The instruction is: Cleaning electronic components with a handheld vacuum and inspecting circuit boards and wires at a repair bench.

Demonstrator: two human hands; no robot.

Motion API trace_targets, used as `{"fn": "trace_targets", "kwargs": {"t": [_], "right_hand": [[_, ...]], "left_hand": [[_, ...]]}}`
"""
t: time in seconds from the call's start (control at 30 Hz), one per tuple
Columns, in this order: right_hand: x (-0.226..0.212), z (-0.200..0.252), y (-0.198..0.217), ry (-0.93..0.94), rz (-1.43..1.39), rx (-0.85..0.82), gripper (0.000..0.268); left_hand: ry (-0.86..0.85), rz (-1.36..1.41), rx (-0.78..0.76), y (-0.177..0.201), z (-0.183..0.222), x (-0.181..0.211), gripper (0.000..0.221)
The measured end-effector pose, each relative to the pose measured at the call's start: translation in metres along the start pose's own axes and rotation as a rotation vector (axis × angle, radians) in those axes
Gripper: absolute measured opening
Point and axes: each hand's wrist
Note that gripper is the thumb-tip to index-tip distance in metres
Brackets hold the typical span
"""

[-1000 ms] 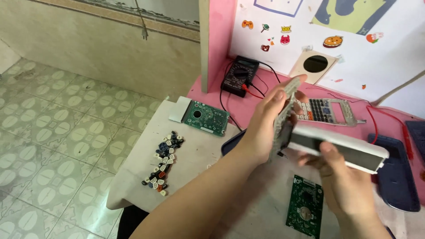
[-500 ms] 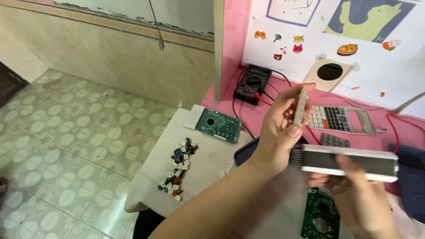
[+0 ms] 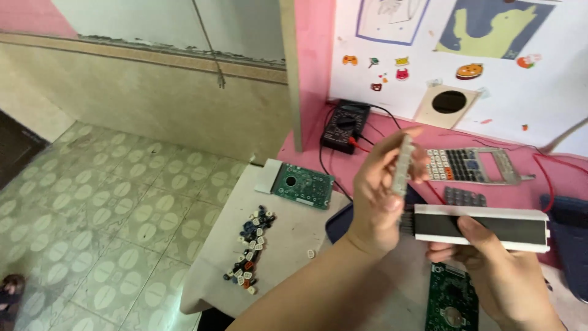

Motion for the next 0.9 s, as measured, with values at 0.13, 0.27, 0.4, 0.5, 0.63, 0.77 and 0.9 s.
{"fn": "trace_targets", "kwargs": {"t": [0.13, 0.27, 0.4, 0.5, 0.63, 0.77, 0.9], "right_hand": [[-0.011, 0.003, -0.008, 0.116, 0.044, -0.04, 0.026], [0.015, -0.011, 0.02, 0.134, -0.083, -0.2, 0.03], [0.013, -0.01, 0.019, 0.129, -0.098, -0.253, 0.036], [0.008, -0.01, 0.017, 0.141, -0.077, -0.269, 0.03], [-0.006, -0.001, 0.003, 0.118, -0.014, -0.114, 0.031], [0.014, -0.012, 0.026, 0.318, -0.079, -0.504, 0.049], [0.005, 0.004, 0.014, 0.353, 0.233, -0.065, 0.026]], "left_hand": [[0.042, -0.162, -0.032, -0.001, -0.003, 0.012, 0.071], [-0.072, -0.229, -0.029, -0.005, -0.003, 0.004, 0.058], [0.029, -0.256, 0.018, -0.007, -0.002, 0.006, 0.066], [0.085, -0.229, -0.021, -0.003, -0.004, 0.005, 0.072], [0.098, -0.04, -0.11, 0.021, 0.005, -0.024, 0.066], [0.331, 0.384, -0.405, 0.018, -0.015, -0.002, 0.065], [0.62, -0.179, 0.124, -0.039, -0.027, 0.052, 0.073]]}}
Point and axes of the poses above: each hand's wrist, its own z-axis away from the middle knuckle, its own y-axis out of the back of the hand, x = y × z, and after that the axes turned 4 degrees about -z, right-handed
